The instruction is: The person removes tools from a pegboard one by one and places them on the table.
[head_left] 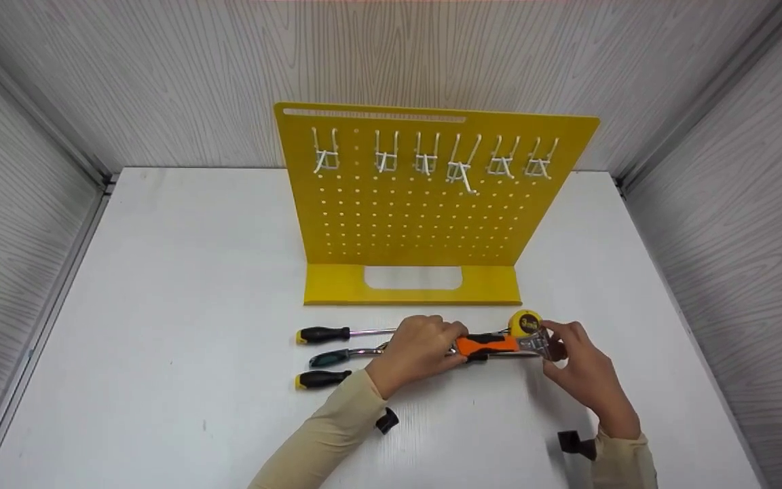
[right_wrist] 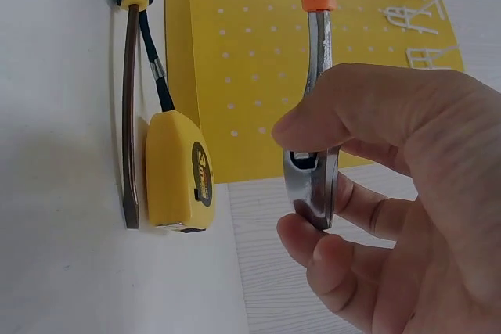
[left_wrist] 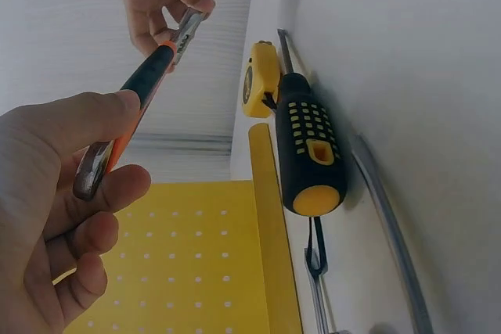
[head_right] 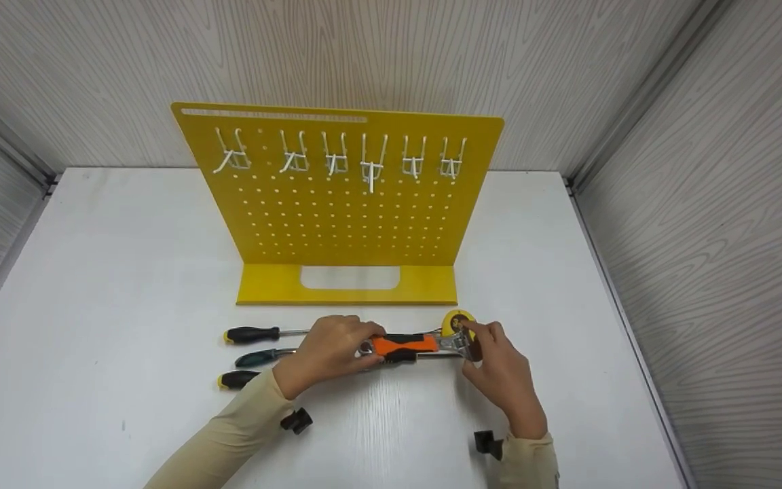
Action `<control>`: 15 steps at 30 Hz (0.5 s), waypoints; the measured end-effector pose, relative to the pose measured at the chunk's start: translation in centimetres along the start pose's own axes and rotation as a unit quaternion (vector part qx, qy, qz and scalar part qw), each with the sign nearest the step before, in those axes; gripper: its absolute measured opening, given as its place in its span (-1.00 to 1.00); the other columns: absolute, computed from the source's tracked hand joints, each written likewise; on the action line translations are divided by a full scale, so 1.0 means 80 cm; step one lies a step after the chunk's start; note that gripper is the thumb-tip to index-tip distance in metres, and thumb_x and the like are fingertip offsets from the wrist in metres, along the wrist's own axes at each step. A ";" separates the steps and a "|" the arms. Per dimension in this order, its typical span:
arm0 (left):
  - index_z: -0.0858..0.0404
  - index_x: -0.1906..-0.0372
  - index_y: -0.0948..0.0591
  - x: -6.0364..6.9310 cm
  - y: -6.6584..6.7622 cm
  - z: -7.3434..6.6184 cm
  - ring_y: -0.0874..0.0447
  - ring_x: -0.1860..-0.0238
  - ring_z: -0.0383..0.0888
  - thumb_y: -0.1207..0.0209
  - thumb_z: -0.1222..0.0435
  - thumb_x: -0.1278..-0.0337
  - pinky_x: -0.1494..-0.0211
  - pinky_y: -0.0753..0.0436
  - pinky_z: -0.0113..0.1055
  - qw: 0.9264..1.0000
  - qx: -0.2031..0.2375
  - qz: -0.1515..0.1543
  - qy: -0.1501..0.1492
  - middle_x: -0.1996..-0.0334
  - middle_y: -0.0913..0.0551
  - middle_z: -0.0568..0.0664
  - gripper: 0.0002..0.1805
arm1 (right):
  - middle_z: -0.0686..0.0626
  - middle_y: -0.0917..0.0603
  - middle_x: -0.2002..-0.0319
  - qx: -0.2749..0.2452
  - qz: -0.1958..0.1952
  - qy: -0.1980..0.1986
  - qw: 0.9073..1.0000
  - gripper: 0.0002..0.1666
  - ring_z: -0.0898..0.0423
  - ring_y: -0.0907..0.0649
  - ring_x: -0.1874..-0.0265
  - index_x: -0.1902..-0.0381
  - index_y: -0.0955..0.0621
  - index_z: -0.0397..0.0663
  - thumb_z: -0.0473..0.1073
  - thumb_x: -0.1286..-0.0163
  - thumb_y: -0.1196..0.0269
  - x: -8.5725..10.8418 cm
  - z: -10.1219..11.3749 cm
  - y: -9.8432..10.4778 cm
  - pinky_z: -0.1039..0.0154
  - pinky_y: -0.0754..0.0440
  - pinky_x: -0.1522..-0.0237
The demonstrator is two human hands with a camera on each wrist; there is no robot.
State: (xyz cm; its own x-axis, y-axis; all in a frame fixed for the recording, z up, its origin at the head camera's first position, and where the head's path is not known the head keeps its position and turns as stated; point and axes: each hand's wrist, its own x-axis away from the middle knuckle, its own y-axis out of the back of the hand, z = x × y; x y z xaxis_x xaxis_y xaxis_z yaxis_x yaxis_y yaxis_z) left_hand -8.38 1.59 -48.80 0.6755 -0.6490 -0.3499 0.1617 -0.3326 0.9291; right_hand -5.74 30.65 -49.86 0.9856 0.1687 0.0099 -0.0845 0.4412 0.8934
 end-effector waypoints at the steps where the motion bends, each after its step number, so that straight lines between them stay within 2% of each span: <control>1: 0.07 0.20 -0.68 0.001 -0.002 -0.001 -0.66 0.45 -0.26 -0.33 -0.08 -0.01 0.39 -0.58 -0.41 1.000 -0.002 0.000 -0.001 0.43 -0.75 -0.19 -0.64 | -0.04 -0.48 0.12 0.002 0.003 -0.001 1.000 -0.28 0.12 -0.58 0.27 -0.24 -0.44 -0.01 -0.31 -0.06 -0.33 0.001 -0.001 -0.001 0.29 -0.51 0.36; 9: 0.09 0.22 -0.67 0.010 -0.017 -0.009 -0.65 0.50 -0.25 -0.32 -0.06 -0.02 0.43 -0.58 -0.39 1.000 0.012 0.022 0.010 0.48 -0.73 -0.19 -0.65 | -0.03 -0.47 0.12 0.002 0.028 -0.014 1.000 -0.29 0.13 -0.58 0.26 -0.23 -0.44 0.00 -0.30 -0.06 -0.31 0.009 -0.008 -0.010 0.29 -0.51 0.36; 15: 0.06 0.24 -0.67 0.016 -0.028 -0.015 -0.65 0.47 -0.23 -0.30 -0.10 -0.01 0.48 -0.57 -0.36 0.999 -0.010 0.038 0.012 0.48 -0.71 -0.20 -0.65 | 0.00 -0.50 0.12 -0.005 0.055 -0.035 0.998 -0.27 0.14 -0.58 0.27 -0.24 -0.45 -0.01 -0.32 -0.04 -0.31 0.013 -0.012 -0.015 0.28 -0.49 0.36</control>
State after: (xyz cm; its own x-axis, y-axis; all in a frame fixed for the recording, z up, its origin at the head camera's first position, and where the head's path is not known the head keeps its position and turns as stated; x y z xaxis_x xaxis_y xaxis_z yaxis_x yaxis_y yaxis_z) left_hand -7.05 2.35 -51.21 0.7034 -0.6554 -0.2750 0.1231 -0.2687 0.9553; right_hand -4.74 31.17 -51.36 0.9783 0.1538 0.1388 -0.1930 0.4325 0.8808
